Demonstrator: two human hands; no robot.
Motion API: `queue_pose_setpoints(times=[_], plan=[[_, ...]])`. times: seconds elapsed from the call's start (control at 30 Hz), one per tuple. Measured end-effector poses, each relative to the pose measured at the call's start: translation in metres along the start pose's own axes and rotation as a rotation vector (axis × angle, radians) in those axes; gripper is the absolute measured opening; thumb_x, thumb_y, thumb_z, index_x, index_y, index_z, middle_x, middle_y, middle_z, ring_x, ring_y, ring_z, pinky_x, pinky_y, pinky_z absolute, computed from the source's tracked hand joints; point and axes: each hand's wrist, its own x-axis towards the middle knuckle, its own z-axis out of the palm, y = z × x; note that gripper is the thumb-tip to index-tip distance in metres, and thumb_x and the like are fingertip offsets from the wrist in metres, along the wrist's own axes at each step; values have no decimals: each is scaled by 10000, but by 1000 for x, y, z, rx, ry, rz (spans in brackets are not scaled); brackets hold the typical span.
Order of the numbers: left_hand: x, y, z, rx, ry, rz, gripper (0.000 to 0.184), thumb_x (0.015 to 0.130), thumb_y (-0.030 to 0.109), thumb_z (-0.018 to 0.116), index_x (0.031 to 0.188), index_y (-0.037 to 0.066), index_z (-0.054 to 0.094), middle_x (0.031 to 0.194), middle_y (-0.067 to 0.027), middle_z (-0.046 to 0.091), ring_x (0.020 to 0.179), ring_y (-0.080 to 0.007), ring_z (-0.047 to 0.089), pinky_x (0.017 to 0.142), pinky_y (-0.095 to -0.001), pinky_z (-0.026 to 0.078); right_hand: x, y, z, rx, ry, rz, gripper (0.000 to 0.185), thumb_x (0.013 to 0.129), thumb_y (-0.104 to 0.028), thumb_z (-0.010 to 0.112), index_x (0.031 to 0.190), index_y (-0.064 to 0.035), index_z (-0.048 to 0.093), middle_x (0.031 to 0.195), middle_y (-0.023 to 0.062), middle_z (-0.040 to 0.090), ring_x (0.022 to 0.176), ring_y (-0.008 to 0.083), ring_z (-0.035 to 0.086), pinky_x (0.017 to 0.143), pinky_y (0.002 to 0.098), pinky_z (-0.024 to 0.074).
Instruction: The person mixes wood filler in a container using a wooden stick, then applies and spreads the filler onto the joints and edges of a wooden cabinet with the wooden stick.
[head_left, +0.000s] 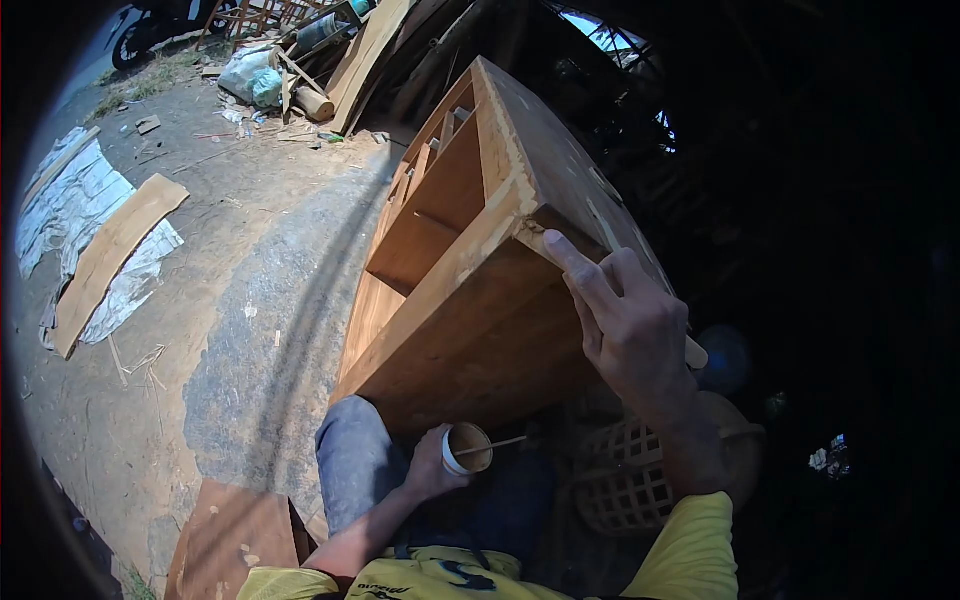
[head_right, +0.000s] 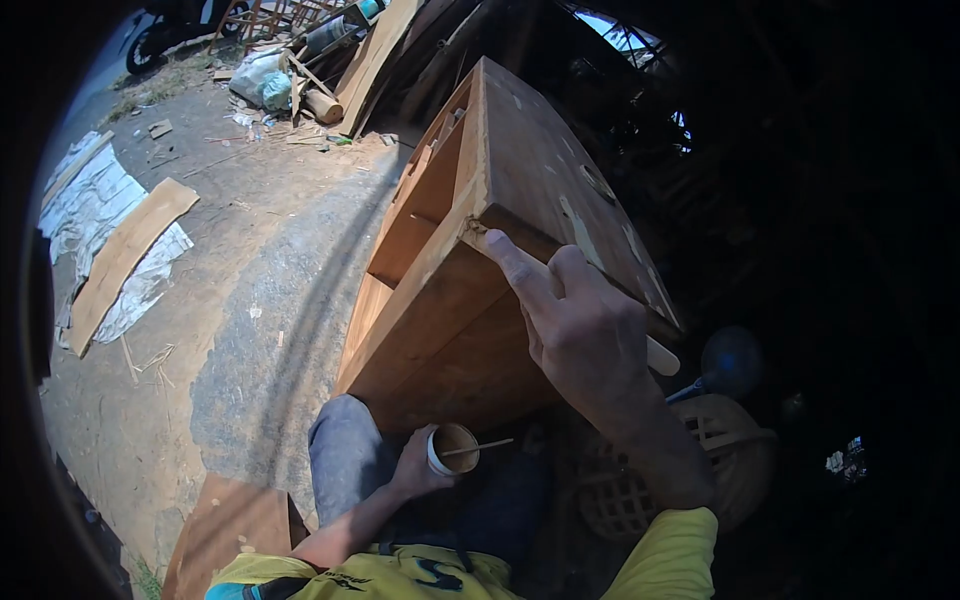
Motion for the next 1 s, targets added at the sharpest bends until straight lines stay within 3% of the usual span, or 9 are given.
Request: queue_pose_setpoints(times=[0.2,0.33,0.53,0.57,0.6,0.67,0.7,0.77,1.0], plan=[[-1,3,0,-2,24,-38,1110,555,306,1022,1495,23,503,1412,-216,618,1332,-441,591,1148,-532,484,20,-4,-22,-247,-106,-18,472,991,-113,763,1446,-234,726,872,68,577,679,227,677,604,413,598],[1,-1,0,11,19,-23,1108,558,308,1021,1496,25,503,1408,-217,621,1330,-441,594,1147,-533,484,39,0,-49,-181,-130,-43,418,993,-120,765,1400,-218,752,855,53,564,668,206,668,578,393,582],[7,6,-3,22,-1,-55,1082,570,307,1017,1486,32,511,1391,-212,628,1316,-439,601,1138,-535,489,86,-4,-65,-345,-249,-240,252,1013,-190,762,1256,-175,828,774,51,536,611,171,593,550,338,530],[7,8,-4,25,-1,-57,1071,573,306,1016,1480,35,515,1387,-209,628,1312,-439,603,1134,-535,492,103,-11,-70,-452,-396,-204,236,1019,-239,756,1221,-150,838,769,71,582,621,191,611,619,378,561],[5,7,-2,27,-5,-63,1071,573,306,1016,1480,35,515,1387,-209,628,1312,-439,603,1134,-535,492,117,-7,-69,-451,-431,-271,211,1017,-232,743,1170,-136,852,847,101,717,677,231,696,741,408,605],[6,0,3,24,19,-45,1051,577,305,1013,1467,37,522,1379,-206,630,1300,-437,607,1124,-534,497,138,0,-65,-368,-423,-412,174,1001,-186,736,1095,-123,868,924,121,799,813,247,774,834,429,625],[5,1,1,27,15,-41,1051,577,305,1013,1467,37,522,1379,-206,630,1300,-437,607,1124,-534,497,147,-7,-66,-369,-421,-406,174,1001,-186,736,1095,-123,868,924,121,799,813,247,774,834,429,625],[6,4,1,41,49,-34,1060,577,307,1015,1471,34,514,1376,-207,629,1297,-435,609,1121,-533,498,164,-29,-72,-533,-749,-207,155,983,-155,731,1017,-114,876,943,128,821,944,244,794,887,436,630],[3,-11,6,47,68,-20,1166,559,366,1043,1521,13,485,1421,-219,606,1345,-436,584,1173,-515,470,157,-26,-71,-517,-435,-469,195,957,-159,763,1117,-76,836,1073,135,819,923,265,799,930,440,630]])
